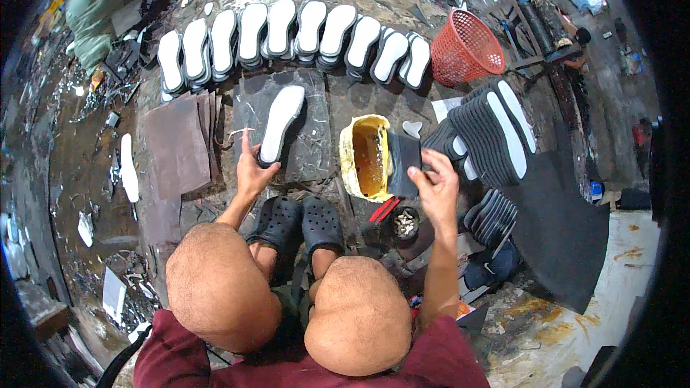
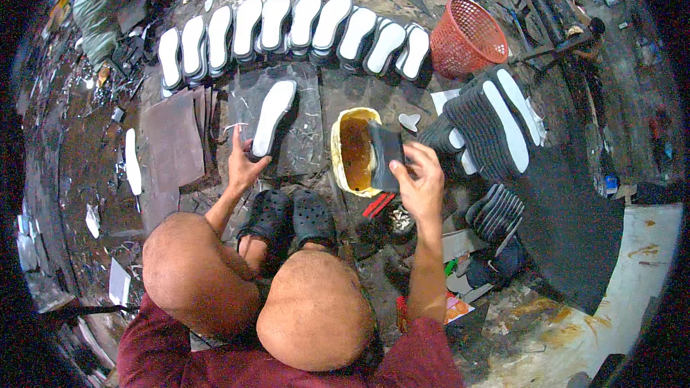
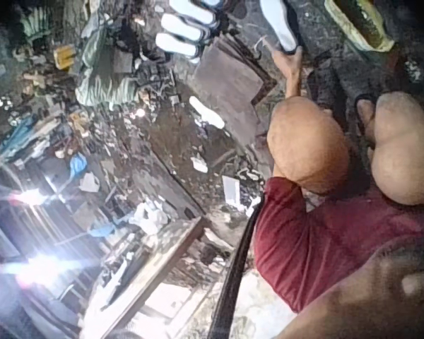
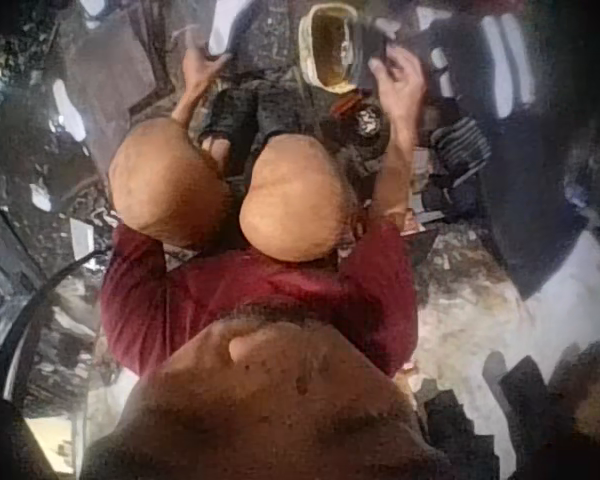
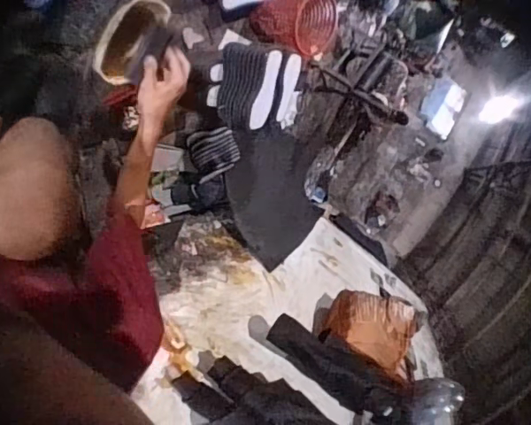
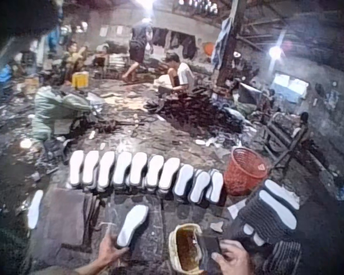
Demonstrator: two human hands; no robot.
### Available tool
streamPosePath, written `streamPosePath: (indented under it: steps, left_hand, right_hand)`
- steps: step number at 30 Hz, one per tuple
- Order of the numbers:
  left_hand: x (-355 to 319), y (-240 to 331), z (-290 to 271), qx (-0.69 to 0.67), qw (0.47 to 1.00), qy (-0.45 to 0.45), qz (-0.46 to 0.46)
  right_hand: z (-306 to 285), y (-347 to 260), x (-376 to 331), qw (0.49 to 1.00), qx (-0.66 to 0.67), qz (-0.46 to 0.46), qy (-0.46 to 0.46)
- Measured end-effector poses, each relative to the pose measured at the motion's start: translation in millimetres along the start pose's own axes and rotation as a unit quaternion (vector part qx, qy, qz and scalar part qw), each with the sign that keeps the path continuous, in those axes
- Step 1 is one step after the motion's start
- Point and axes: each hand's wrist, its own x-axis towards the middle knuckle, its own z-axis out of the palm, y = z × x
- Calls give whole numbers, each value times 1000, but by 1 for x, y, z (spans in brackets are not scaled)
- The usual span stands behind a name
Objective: The person applies adhesive to white shoe sole inserts using a small brush and then presses them onto black sole bases. The person handles the soles one at a time, repeatedly dipping the brush into a container of glue and spreading it across the surface before joining the parts.
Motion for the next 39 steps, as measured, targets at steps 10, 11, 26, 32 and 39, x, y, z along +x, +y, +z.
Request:
streamPosePath:
  steps: [10,11,26,32,39]
  left_hand:
    - [24,68,-30,-197,979,-3,44]
    - [31,91,-24,-206,976,-7,64]
    - [118,244,52,-11,938,-111,327]
    - [152,263,33,98,901,-242,347]
    - [146,296,42,129,866,-297,381]
  right_hand:
    - [56,13,-67,938,-230,66,250]
    - [61,2,-55,961,-114,49,246]
    - [109,3,152,884,387,251,75]
    - [54,133,231,899,289,298,138]
    - [47,216,258,896,288,315,124]
